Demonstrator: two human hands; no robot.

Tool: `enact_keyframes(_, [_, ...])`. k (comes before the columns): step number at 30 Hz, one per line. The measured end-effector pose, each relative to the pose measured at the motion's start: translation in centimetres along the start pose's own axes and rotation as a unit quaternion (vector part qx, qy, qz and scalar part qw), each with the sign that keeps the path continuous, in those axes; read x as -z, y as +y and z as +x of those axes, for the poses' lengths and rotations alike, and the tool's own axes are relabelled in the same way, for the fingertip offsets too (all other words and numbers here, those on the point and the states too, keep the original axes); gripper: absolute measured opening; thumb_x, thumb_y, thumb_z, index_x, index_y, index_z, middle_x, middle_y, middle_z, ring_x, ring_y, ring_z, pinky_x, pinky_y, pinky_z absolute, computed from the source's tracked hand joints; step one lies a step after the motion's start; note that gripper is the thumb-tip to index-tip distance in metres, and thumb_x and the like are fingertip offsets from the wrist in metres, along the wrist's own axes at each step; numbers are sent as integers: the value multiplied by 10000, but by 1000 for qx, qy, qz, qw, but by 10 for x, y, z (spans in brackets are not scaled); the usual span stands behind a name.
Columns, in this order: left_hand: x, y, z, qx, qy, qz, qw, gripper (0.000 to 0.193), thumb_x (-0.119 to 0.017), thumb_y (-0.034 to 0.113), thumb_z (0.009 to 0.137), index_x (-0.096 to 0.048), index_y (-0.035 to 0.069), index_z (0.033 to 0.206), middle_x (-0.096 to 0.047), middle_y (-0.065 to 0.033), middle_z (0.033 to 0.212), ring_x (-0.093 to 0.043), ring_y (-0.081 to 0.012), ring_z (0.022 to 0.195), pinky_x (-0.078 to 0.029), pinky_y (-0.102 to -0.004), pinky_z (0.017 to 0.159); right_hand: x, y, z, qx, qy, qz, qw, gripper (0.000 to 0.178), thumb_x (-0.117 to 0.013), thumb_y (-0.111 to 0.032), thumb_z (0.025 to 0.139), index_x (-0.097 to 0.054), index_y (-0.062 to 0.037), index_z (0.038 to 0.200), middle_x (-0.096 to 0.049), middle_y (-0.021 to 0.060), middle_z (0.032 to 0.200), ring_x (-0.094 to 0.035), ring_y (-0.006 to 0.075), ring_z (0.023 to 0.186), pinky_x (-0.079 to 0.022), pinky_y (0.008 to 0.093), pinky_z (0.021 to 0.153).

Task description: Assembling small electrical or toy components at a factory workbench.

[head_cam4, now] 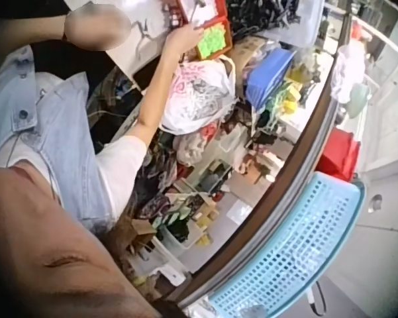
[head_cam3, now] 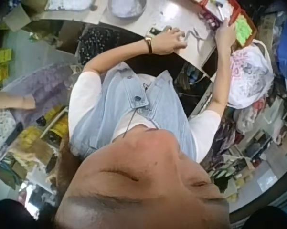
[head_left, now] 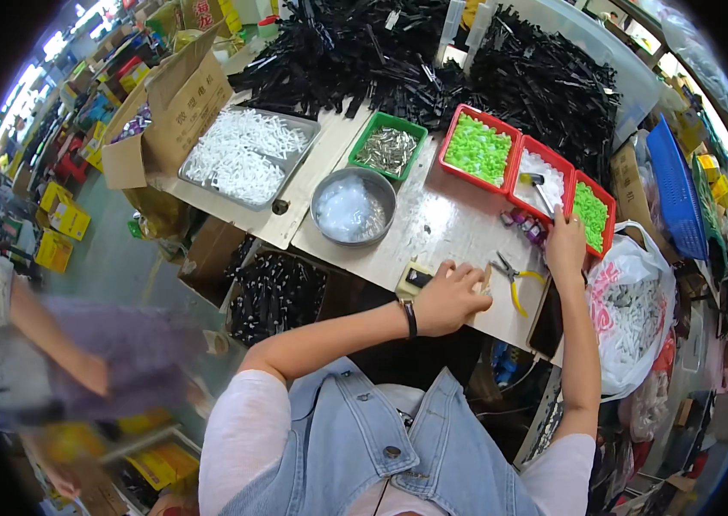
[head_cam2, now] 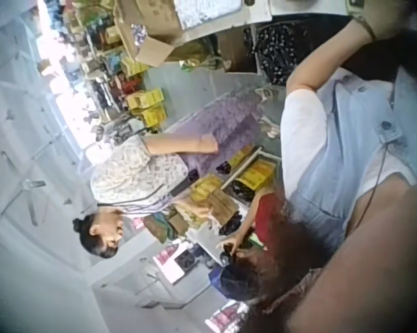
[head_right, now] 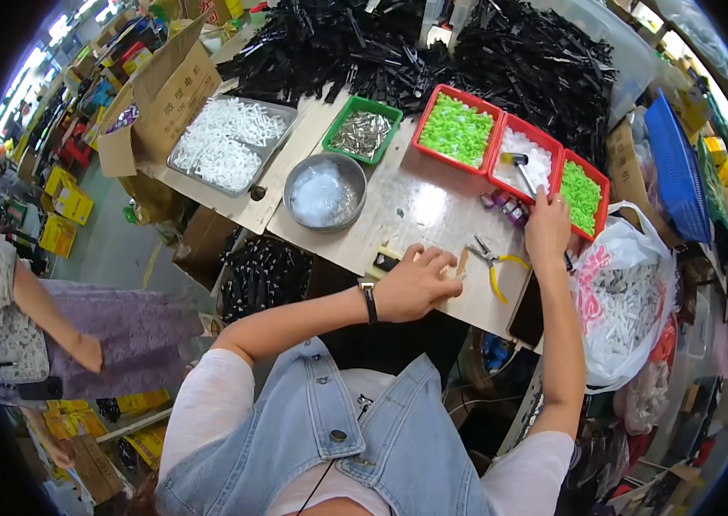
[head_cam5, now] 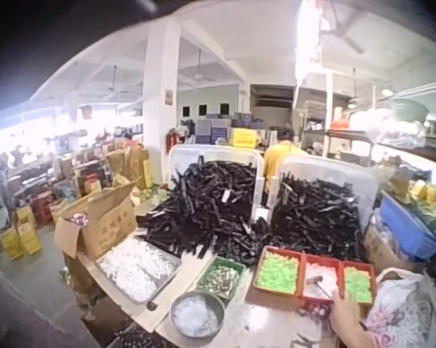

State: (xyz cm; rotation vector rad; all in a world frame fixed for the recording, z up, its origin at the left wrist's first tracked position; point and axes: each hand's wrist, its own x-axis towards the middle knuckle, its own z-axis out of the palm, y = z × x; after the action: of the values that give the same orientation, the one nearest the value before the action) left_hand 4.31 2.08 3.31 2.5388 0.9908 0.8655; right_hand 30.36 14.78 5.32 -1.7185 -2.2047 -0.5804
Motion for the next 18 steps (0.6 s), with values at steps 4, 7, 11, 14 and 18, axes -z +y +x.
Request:
enact_keyframes(4, [21,-19,9,163,106,-244,950,153,-511,229,962,-572,102,1021,-532,-43,744,-543,-187,710,-423,-301,667,34,-50,-54,32,-95,194,976,603,-664,-144,776,-440,5,1315,-546,278,1063,-548,432,979,-450,480,855])
enact_keyframes(7, [45,-31,12,313,227,-605,696,345,-401,336,1024,-532,18,1048,-505,-2,737,-495,-105,661,-429,-235,630,27,-74,-93,-22,-206,148,967,566,-605,-123,768,-434,19,1289,-557,303,1072,-583,458,924,-472,516,832])
enact_keyframes(11, [77,-25,3,293,230,-769,519,358,-417,346,1015,-548,21,1086,-545,-44,852,-535,-148,756,-470,-290,744,20,-73,-98,-112,-154,181,965,534,-566,-135,799,-432,8,1296,-581,269,1109,-606,415,947,-480,497,818])
enact_keyframes(14, [93,-16,-9,277,243,-768,523,355,-430,347,1012,-557,29,1106,-554,-45,882,-545,-150,824,-470,-299,803,54,-71,-63,-136,-287,153,936,259,-541,-202,898,-566,-48,1105,-597,240,1063,-612,398,909,-456,510,722])
enact_keyframes(18, [111,5,-20,285,277,-735,550,310,-462,314,1007,-571,45,1116,-555,-40,869,-553,-137,818,-475,-288,808,91,-109,-24,132,-13,289,948,128,-594,-110,895,-573,-1,960,-590,211,864,-560,398,827,-434,465,719])
